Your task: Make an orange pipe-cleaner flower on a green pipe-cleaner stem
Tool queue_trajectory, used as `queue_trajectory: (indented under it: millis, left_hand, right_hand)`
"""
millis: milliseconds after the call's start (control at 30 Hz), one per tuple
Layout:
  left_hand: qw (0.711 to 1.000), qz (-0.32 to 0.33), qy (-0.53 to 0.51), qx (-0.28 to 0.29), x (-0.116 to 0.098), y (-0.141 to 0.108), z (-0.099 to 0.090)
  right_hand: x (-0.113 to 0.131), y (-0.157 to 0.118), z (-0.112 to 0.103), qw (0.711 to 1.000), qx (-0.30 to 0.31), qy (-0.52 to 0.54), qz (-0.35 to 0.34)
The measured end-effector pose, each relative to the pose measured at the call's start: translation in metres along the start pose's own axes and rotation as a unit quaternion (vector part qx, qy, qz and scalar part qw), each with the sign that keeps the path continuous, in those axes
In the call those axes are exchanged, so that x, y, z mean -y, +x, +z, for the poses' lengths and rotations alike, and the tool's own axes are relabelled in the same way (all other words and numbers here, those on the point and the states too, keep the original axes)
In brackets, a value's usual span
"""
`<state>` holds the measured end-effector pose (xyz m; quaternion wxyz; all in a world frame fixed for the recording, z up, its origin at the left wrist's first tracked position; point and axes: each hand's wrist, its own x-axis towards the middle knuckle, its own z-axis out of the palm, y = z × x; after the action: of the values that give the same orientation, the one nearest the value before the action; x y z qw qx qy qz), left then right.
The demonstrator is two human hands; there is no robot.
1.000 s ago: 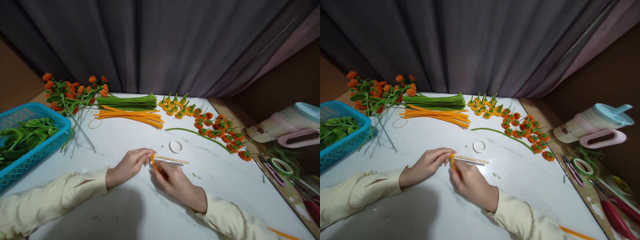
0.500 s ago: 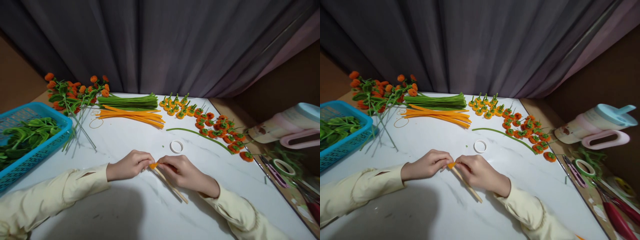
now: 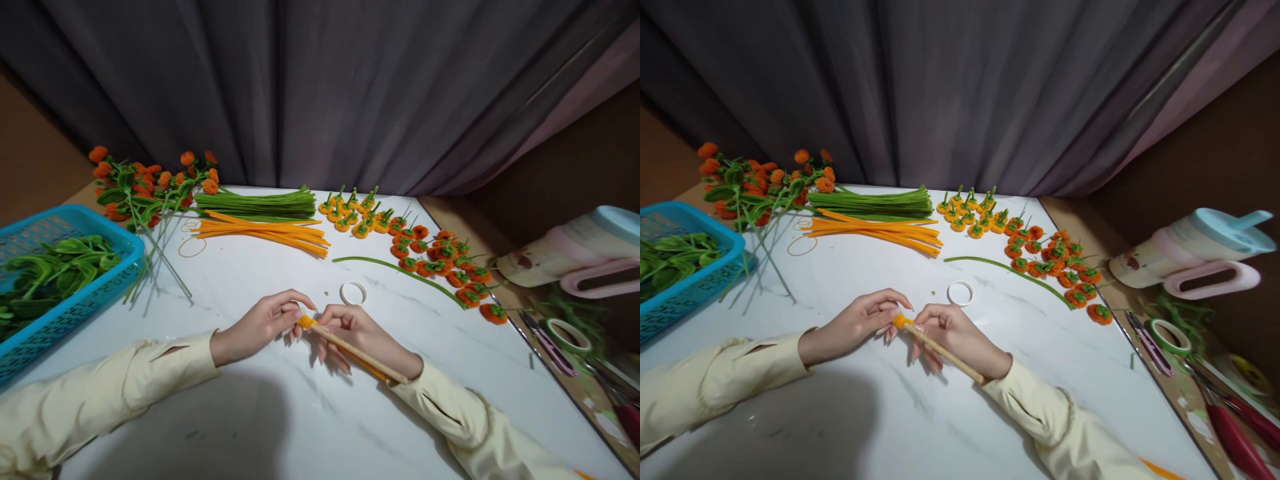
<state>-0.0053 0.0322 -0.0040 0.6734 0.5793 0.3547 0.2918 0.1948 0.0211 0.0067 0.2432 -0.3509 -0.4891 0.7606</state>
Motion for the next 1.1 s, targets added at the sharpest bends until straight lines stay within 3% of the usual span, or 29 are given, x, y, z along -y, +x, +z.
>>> queue_trajectory:
  millis: [133, 233, 400, 567, 667, 767, 900, 1100]
  left_hand:
    - [0.997, 0.034, 0.064, -0.025, -0.001, -0.002, 0.002]
    - [0.981, 0.101, 0.163, -0.025, -0.002, -0.003, 0.001]
    - [0.917, 0.262, 0.301, -0.007, -0.002, -0.006, -0.002]
    - [0.867, 0.355, 0.349, -0.020, -0.001, -0.010, -0.002]
    - [0.845, 0.378, 0.375, -0.053, -0.002, -0.009, -0.003]
    - [0.830, 0.381, 0.401, -0.073, -0.002, -0.005, -0.004]
    - [0.814, 0.371, 0.444, -0.052, -0.001, -0.002, -0.006]
    - [0.763, 0.390, 0.515, -0.014, 0.004, -0.003, -0.007]
  right_hand:
    - [-0.002, 0.002, 0.002, 0.999, 0.014, 0.047, 0.018]
    - [-0.002, 0.003, 0.003, 0.997, 0.018, 0.066, 0.027]
    - [-0.004, 0.004, 0.007, 0.994, 0.030, 0.099, 0.039]
    - [-0.008, 0.004, 0.009, 0.986, 0.075, 0.134, 0.060]
    - [-0.009, 0.004, 0.010, 0.976, 0.130, 0.139, 0.101]
    - [-0.009, 0.003, 0.011, 0.970, 0.147, 0.149, 0.126]
    - [-0.009, 0.003, 0.011, 0.967, 0.172, 0.150, 0.115]
    - [-0.009, 0.003, 0.012, 0.963, 0.220, 0.117, 0.108]
